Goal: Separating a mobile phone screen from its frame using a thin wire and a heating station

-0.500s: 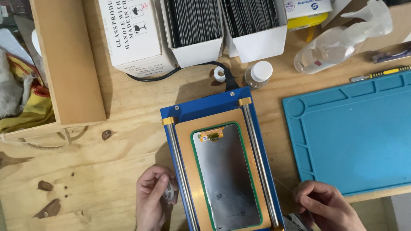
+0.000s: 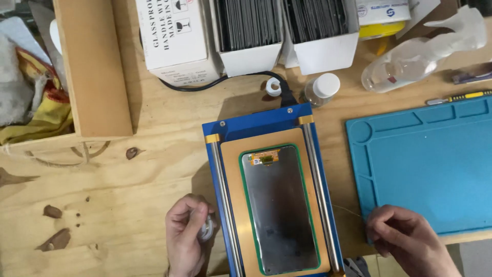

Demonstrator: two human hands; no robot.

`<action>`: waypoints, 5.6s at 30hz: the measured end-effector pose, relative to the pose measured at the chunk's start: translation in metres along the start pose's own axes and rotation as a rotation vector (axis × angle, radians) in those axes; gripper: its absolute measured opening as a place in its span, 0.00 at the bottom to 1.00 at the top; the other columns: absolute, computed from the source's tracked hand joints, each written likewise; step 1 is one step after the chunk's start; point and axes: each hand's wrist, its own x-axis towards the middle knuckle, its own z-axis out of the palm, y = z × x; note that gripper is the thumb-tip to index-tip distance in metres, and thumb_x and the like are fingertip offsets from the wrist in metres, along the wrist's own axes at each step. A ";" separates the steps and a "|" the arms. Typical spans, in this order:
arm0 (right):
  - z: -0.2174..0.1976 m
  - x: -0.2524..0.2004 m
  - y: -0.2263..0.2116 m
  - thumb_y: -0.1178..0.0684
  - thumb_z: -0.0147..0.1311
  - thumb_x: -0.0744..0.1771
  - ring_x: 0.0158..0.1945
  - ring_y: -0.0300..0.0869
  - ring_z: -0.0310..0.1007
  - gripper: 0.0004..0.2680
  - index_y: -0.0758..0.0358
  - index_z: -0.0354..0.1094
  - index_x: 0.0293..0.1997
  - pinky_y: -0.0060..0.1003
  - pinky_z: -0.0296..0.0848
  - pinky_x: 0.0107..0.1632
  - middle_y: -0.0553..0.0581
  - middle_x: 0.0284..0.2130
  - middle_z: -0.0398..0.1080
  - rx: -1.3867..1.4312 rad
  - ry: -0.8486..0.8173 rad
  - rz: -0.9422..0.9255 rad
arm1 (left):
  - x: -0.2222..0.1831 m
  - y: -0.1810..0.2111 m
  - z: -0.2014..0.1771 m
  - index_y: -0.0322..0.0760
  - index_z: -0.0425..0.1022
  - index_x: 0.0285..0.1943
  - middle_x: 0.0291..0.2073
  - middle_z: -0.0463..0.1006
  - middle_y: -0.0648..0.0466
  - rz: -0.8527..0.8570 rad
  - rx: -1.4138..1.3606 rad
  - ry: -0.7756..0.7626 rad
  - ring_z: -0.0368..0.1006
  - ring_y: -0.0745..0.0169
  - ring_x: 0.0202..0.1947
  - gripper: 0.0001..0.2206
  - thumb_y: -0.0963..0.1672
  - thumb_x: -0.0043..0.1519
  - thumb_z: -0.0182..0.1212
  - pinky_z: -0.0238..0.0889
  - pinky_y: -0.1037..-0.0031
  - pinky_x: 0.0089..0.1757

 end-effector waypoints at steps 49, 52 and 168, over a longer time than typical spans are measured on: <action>0.074 0.051 -0.065 0.60 0.56 0.71 0.29 0.49 0.65 0.06 0.71 0.73 0.37 0.38 0.61 0.26 0.67 0.29 0.69 -0.186 -0.205 -0.218 | -0.068 -0.027 -0.074 0.30 0.78 0.28 0.21 0.84 0.44 -0.038 0.061 0.159 0.76 0.60 0.13 0.11 0.41 0.62 0.73 0.64 0.73 0.17; 0.070 0.055 -0.062 0.59 0.57 0.71 0.29 0.49 0.64 0.06 0.69 0.73 0.36 0.37 0.61 0.25 0.67 0.28 0.68 -0.151 -0.246 -0.247 | -0.069 -0.025 -0.076 0.29 0.79 0.27 0.16 0.82 0.42 -0.046 0.067 0.150 0.74 0.60 0.12 0.11 0.41 0.62 0.73 0.60 0.74 0.15; 0.060 0.012 -0.031 0.61 0.63 0.68 0.18 0.48 0.66 0.05 0.74 0.76 0.34 0.37 0.68 0.18 0.66 0.25 0.70 0.110 -0.260 -0.148 | -0.010 -0.009 -0.019 0.26 0.77 0.46 0.29 0.82 0.37 0.059 0.032 -0.049 0.75 0.52 0.18 0.07 0.41 0.68 0.66 0.71 0.74 0.24</action>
